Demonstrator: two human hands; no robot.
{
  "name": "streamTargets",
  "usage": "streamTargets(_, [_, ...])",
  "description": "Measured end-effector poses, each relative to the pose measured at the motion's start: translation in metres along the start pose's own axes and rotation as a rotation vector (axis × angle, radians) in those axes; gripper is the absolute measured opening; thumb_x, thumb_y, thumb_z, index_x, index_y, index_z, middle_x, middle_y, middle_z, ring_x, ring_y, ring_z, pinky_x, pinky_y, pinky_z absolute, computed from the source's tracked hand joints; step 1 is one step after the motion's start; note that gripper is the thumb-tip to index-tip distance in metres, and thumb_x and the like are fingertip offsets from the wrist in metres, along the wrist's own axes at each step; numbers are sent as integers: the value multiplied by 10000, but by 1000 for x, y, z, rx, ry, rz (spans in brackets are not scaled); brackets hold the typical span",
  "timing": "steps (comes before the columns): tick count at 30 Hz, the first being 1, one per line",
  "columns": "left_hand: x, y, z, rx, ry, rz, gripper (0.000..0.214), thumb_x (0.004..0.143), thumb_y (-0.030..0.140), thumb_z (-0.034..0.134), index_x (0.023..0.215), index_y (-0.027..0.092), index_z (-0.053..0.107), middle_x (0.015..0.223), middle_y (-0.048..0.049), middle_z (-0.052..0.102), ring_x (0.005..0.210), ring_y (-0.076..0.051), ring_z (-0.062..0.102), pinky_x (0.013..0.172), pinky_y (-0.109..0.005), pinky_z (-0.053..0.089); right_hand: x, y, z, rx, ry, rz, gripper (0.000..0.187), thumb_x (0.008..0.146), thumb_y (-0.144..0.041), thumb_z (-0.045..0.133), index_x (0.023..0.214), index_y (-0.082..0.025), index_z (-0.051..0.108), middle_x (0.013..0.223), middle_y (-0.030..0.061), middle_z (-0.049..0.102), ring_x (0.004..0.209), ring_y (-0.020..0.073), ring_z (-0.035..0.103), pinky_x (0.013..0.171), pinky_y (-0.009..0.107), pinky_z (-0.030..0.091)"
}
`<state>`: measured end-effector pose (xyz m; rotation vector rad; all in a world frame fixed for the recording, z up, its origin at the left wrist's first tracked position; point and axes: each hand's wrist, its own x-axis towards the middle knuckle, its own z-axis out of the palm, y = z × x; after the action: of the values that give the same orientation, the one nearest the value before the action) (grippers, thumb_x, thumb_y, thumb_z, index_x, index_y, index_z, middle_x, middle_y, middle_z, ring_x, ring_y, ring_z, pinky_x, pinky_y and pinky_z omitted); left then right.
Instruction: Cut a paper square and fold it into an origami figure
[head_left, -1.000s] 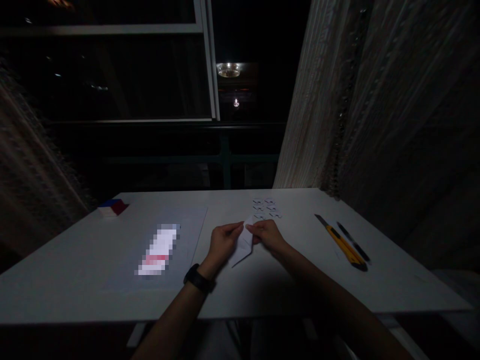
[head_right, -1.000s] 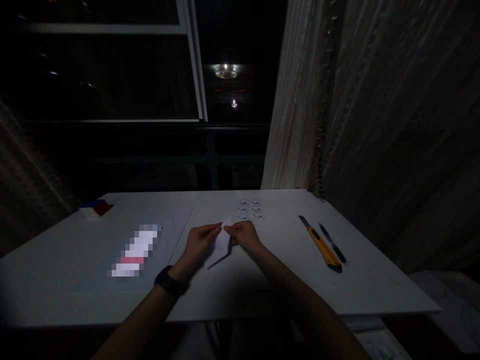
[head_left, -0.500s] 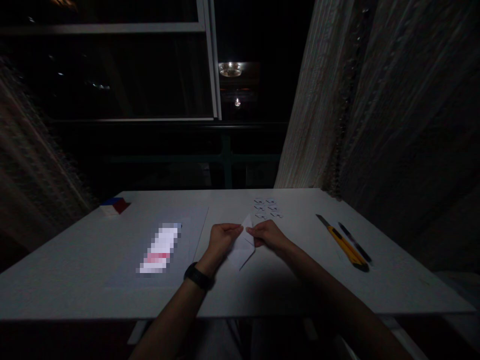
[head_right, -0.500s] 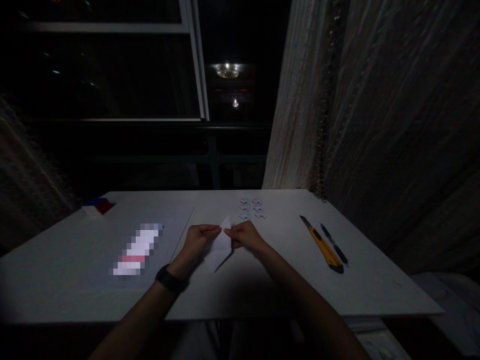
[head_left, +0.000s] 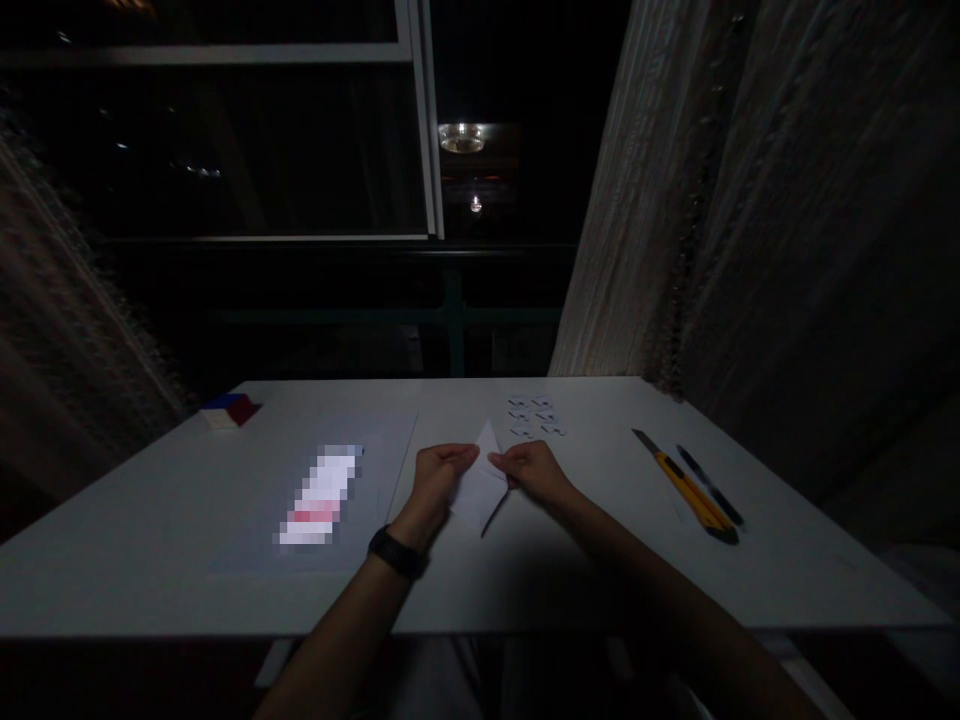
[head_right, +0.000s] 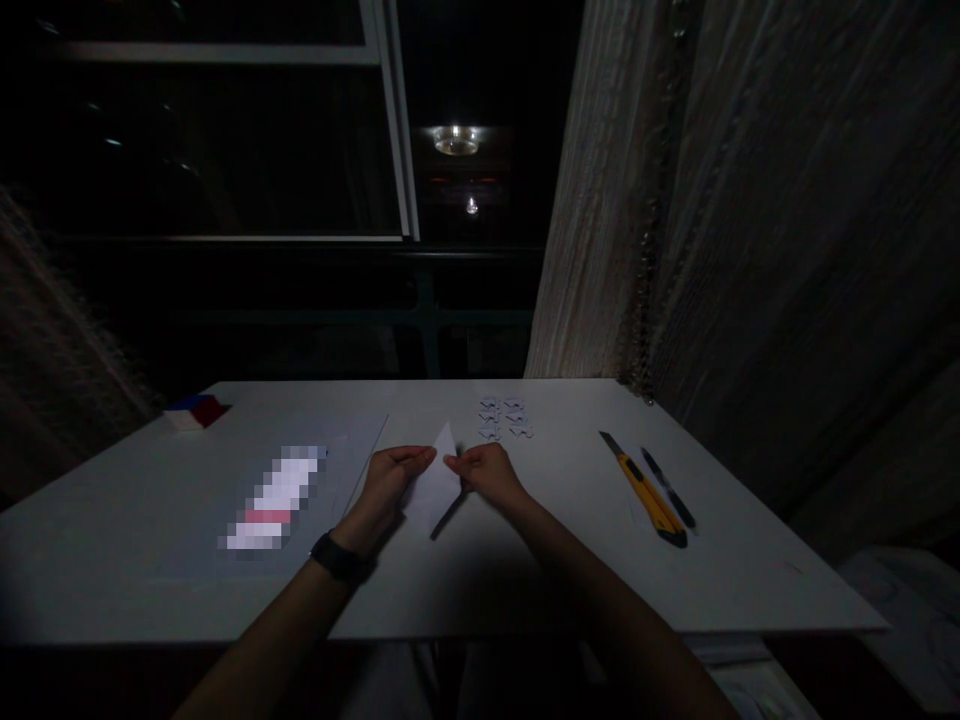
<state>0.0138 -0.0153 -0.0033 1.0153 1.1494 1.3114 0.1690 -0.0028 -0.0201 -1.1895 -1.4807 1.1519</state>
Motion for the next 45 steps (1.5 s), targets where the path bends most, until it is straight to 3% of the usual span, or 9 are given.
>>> streamTargets(5, [1, 0, -2, -1, -5, -13, 305, 501, 293, 763, 718, 93, 684, 633, -76, 671, 515, -147, 582, 495, -243, 441, 0, 2, 1, 14, 18, 43, 352, 588, -463, 653, 475, -138, 581, 409, 3, 538, 381, 109, 479, 401, 226, 381])
streamTargets(11, [-3, 1, -1, -12, -246, -54, 321, 553, 387, 732, 639, 86, 663, 592, -80, 650, 481, -144, 570, 463, -237, 410, -4, -3, -3, -122, -58, -27, 324, 597, -425, 656, 490, -127, 588, 410, -13, 517, 391, 83, 434, 396, 201, 308])
streamTargets(15, [-4, 1, 1, -19, -147, -25, 294, 522, 366, 751, 517, 106, 615, 460, -12, 575, 388, -94, 489, 397, -203, 336, -7, -6, 0, -182, -123, -91, 317, 605, -414, 653, 483, -128, 590, 392, -32, 488, 387, 67, 388, 397, 198, 268])
streamTargets(19, [-3, 3, -3, -96, -89, -9, 270, 525, 337, 753, 537, 104, 617, 473, -11, 576, 404, -96, 498, 413, -209, 355, -9, -7, 3, -99, -166, -38, 308, 618, -416, 641, 518, -128, 599, 439, -10, 551, 413, 95, 470, 425, 206, 334])
streamTargets(28, [2, 5, -8, -268, -110, -1, 216, 549, 239, 741, 673, 81, 662, 700, -94, 674, 625, -162, 611, 584, -255, 446, -13, -11, 4, -104, -234, -52, 260, 638, -367, 634, 537, -129, 600, 457, 7, 587, 423, 118, 528, 438, 212, 386])
streamTargets(45, [2, 4, -5, -291, -68, 33, 207, 579, 234, 704, 698, 66, 672, 704, -109, 678, 629, -170, 620, 597, -261, 452, -9, -10, -5, -73, -348, -74, 338, 607, -430, 664, 563, -99, 613, 484, -10, 540, 457, 82, 456, 449, 201, 335])
